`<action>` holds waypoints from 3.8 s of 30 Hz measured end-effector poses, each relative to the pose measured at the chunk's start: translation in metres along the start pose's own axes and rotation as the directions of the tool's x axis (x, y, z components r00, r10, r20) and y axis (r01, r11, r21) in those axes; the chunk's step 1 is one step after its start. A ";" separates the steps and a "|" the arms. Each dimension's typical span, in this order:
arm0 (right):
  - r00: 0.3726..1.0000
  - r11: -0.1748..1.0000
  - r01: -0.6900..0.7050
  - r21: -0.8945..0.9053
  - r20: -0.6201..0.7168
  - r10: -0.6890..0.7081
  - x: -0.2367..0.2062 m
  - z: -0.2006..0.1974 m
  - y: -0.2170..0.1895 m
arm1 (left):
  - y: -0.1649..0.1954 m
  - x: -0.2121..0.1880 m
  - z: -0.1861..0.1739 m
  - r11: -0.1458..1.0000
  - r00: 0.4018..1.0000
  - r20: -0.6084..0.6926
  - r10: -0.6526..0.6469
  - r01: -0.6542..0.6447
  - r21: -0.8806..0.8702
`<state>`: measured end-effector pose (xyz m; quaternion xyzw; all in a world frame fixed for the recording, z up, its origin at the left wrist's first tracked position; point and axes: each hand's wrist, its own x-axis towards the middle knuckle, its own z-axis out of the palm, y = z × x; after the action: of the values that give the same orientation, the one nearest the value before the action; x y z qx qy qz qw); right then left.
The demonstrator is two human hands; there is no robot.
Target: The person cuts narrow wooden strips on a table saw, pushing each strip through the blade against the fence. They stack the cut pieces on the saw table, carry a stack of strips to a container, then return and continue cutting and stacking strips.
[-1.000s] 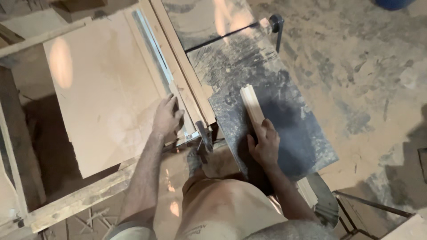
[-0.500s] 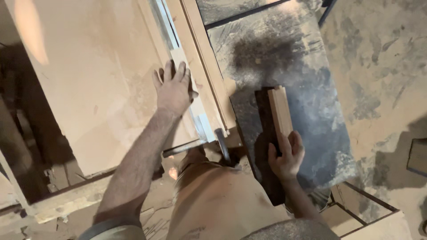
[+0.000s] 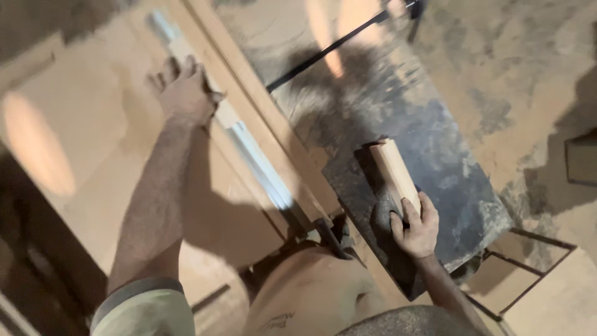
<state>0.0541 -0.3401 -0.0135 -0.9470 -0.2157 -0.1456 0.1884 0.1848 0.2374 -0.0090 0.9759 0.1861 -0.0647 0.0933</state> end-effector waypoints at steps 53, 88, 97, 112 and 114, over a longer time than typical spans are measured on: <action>0.993 0.972 0.088 0.219 -0.102 -0.067 0.003 -0.002 0.021 | 0.151 -0.261 0.073 0.977 0.925 -0.366 -0.106 0.029 -0.209; 0.887 0.887 -0.461 0.000 -0.008 0.461 -0.010 0.006 -0.015 | 0.048 0.016 -0.049 0.904 0.826 -0.561 0.044 -0.273 -0.330; 0.792 0.581 -0.557 0.594 0.170 0.586 0.012 -0.016 -0.090 | 0.271 -0.237 -0.001 0.393 0.929 -0.074 0.362 -0.224 -0.892; 0.887 -0.034 -0.461 0.887 0.461 -0.017 -0.053 -0.052 -0.051 | 0.307 -0.333 0.074 -0.253 0.971 -0.124 0.207 -0.069 -0.965; 0.854 -0.013 -0.519 0.854 0.519 -0.029 -0.053 -0.057 -0.050 | 0.312 -0.346 0.074 -0.256 0.977 -0.130 0.168 -0.084 -0.963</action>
<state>-0.0258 -0.3412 0.0325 -0.5766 -0.1108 0.2733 0.7619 -0.0239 -0.1846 0.0239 0.5387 0.0610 0.0906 0.8354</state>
